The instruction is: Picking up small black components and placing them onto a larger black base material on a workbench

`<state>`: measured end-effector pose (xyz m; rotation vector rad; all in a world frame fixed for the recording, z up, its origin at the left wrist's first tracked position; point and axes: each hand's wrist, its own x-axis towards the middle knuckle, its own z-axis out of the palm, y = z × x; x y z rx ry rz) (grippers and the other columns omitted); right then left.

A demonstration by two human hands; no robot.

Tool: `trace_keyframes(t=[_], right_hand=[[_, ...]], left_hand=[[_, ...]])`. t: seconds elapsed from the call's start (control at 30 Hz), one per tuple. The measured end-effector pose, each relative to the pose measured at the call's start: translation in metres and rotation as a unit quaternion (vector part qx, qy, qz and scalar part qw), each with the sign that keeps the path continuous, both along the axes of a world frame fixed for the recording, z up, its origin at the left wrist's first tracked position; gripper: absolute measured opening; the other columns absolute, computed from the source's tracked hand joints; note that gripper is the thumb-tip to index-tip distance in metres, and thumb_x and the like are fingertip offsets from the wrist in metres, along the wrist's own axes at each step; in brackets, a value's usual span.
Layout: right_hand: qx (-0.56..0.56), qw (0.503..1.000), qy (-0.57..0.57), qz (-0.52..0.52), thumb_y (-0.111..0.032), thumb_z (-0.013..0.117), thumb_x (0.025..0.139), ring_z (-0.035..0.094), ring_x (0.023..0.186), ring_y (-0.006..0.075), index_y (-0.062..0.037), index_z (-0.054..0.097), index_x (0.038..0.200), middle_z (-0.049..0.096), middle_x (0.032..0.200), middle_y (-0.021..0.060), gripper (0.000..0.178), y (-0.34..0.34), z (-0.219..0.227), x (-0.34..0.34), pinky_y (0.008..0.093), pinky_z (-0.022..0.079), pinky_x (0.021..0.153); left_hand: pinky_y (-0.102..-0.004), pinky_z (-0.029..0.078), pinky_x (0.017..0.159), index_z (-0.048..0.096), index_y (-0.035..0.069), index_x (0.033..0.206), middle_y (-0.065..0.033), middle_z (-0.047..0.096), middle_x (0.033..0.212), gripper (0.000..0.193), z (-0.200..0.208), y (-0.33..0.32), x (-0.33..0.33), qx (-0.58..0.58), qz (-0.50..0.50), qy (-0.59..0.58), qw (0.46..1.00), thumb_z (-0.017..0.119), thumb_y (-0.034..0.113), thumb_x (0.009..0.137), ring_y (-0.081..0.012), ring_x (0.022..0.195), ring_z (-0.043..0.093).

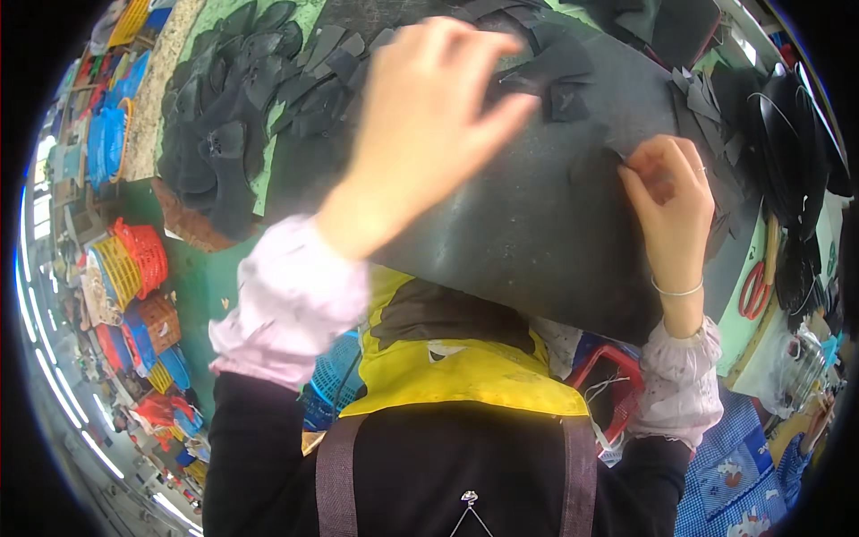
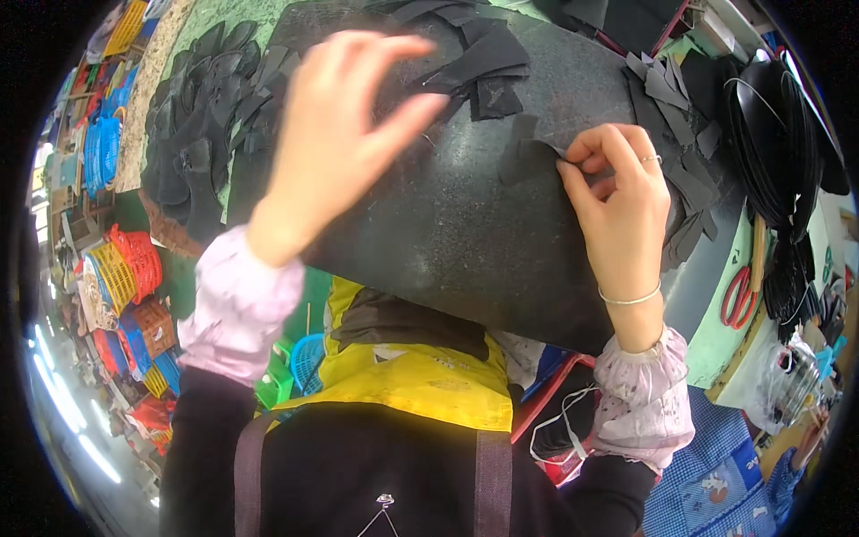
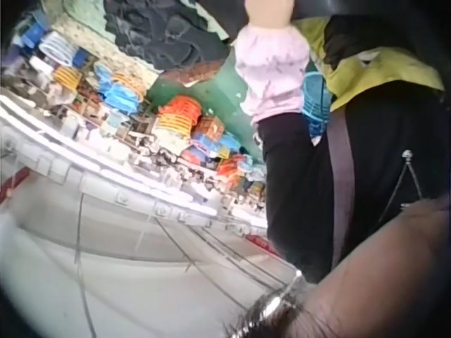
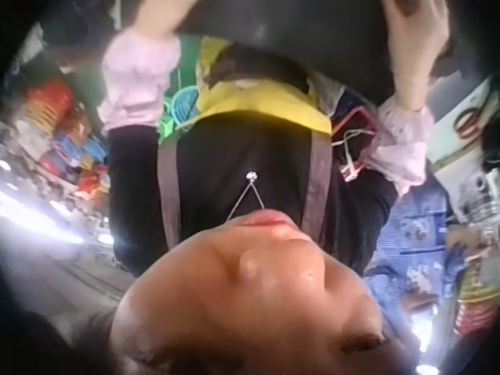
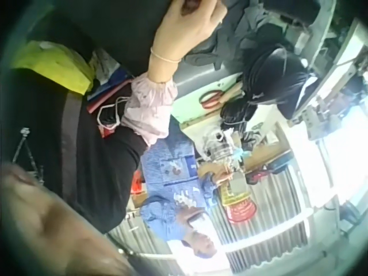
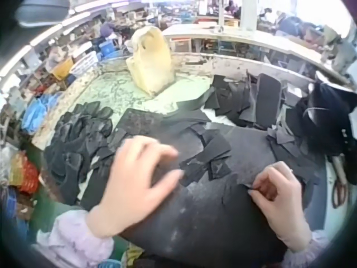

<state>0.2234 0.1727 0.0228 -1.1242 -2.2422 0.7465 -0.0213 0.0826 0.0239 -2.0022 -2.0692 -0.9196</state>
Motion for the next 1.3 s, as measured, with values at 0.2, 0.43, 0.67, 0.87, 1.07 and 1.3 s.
trace_keyframes(t=[0.2, 0.43, 0.67, 0.87, 1.07, 1.3], right_hand=[[-0.057, 0.996, 0.060, -0.016, 0.008, 0.074, 0.081, 0.064, 0.080, 0.0134, -0.0009, 0.064, 0.092, 0.063, 0.088, 0.0046, 0.017, -0.007, 0.001, 0.001, 0.0266, 0.055, 0.071], [-0.006, 1.000, 0.001, 0.022, 0.006, 0.075, 0.079, 0.066, 0.078, 0.0192, -0.0017, 0.064, 0.091, 0.066, 0.090, 0.0054, 0.018, -0.010, 0.003, 0.002, 0.0301, 0.054, 0.073], [0.082, 0.990, -0.068, 0.091, 0.006, 0.073, 0.074, 0.070, 0.090, 0.0235, -0.0020, 0.062, 0.088, 0.072, 0.106, 0.0070, 0.020, -0.013, 0.015, 0.010, 0.0343, 0.054, 0.084], [-0.089, 0.993, -0.007, 0.080, 0.004, 0.070, 0.072, 0.068, 0.116, 0.0312, -0.0028, 0.056, 0.083, 0.070, 0.129, 0.0147, 0.018, -0.018, 0.030, 0.018, 0.0378, 0.051, 0.099], [-0.058, 0.993, 0.038, 0.097, 0.006, 0.069, 0.072, 0.067, 0.115, 0.0291, -0.0009, 0.055, 0.083, 0.070, 0.123, 0.0153, 0.019, -0.011, 0.031, 0.017, 0.0359, 0.048, 0.100], [0.028, 0.991, 0.011, 0.130, 0.013, 0.073, 0.070, 0.069, 0.085, 0.0230, 0.0005, 0.063, 0.084, 0.070, 0.089, 0.0099, 0.021, -0.023, 0.046, 0.004, 0.0312, 0.053, 0.080]], left_hand=[[-0.0411, 0.050, 0.092, 0.070, 0.011, 0.117, -0.0081, 0.062, 0.108, 0.032, -0.016, 0.029, 0.008, -0.041, -0.106, 0.006, 0.993, 0.077, 0.019, 0.086, -0.0294, 0.105, 0.060], [-0.0388, 0.052, 0.090, 0.077, 0.012, 0.101, -0.0054, 0.061, 0.108, 0.024, -0.008, -0.016, -0.002, -0.056, -0.152, -0.075, 0.984, 0.080, 0.007, 0.077, -0.0273, 0.107, 0.059], [-0.0360, 0.054, 0.084, 0.074, 0.010, 0.088, -0.0031, 0.065, 0.100, 0.018, 0.002, -0.024, -0.007, 0.017, -0.165, -0.013, 0.986, 0.084, 0.008, 0.073, -0.0251, 0.099, 0.063], [-0.0363, 0.055, 0.078, 0.068, 0.008, 0.087, -0.0035, 0.067, 0.094, 0.019, -0.012, -0.050, 0.009, -0.045, -0.213, -0.076, 0.973, 0.083, 0.009, 0.075, -0.0258, 0.089, 0.066], [-0.0408, 0.050, 0.090, 0.067, 0.010, 0.102, -0.0069, 0.065, 0.111, 0.035, 0.001, -0.049, 0.021, -0.059, -0.187, -0.114, 0.974, 0.085, 0.015, 0.073, -0.0299, 0.104, 0.061], [-0.0359, 0.049, 0.076, 0.068, 0.006, 0.102, -0.0080, 0.066, 0.087, 0.024, 0.002, -0.014, 0.044, -0.031, -0.170, -0.120, 0.978, 0.078, 0.022, 0.087, -0.0259, 0.083, 0.066]])
